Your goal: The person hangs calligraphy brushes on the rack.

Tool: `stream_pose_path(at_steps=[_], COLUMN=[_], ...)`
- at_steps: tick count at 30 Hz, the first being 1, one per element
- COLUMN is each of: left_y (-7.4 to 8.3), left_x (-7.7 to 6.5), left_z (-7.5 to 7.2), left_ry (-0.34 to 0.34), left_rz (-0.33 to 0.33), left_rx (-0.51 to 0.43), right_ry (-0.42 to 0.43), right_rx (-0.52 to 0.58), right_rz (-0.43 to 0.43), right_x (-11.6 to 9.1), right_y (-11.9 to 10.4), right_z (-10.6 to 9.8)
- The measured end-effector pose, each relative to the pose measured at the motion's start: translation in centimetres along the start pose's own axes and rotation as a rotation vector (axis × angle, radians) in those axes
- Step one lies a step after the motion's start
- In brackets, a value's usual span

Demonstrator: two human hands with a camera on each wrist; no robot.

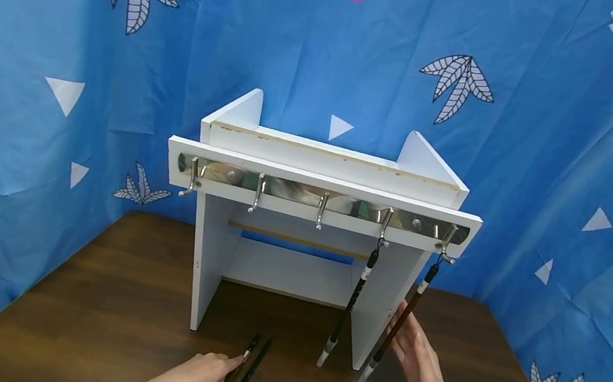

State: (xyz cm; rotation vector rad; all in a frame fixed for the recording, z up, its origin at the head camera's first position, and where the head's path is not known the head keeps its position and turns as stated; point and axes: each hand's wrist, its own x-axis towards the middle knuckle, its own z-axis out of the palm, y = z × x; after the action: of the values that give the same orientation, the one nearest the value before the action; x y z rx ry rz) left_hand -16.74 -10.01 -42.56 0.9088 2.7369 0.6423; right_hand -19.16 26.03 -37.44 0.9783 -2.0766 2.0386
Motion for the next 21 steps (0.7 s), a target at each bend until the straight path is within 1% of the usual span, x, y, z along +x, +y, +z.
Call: stream_pose_path(at_steps=[2,5,9,11,16,19,21], left_y=[0.05,0.07,0.11,0.22,0.64,0.80,0.82], left_x=[-0.07,0.03,0.06,0.02,0.28,0.31,0.23], left_z=[0.15,0.17,0.16,0.17,-0.27,-0.54,-0.66], left_ry=[-0.010,-0.006,0.013,0.017,0.010,-0.005,-0.014], left_rz=[-0.012,-0.010,-0.011,-0.023,-0.033,-0.050,-0.065], left_rx=[-0.005,0.005,0.008,0.012,0.065,0.056,0.030], right_ry=[-0.008,-0.017,-0.024,-0.026,-0.024,-0.031,-0.034], right_rx=[0.018,0.049,0.069,0.070,0.053,0.044,0.041], right_rz=[0.008,0.004,-0.008,-0.011,0.000,-0.001,-0.004], right_x=[-0.12,-0.15,-0.14,-0.25,-0.38,-0.27,-0.17], right_y=[0.07,0.06,-0.09,-0.14,-0.09,-0.01,0.01], right_z=[0.03,0.01,-0.04,-0.09,-0.22,-0.18,-0.14])
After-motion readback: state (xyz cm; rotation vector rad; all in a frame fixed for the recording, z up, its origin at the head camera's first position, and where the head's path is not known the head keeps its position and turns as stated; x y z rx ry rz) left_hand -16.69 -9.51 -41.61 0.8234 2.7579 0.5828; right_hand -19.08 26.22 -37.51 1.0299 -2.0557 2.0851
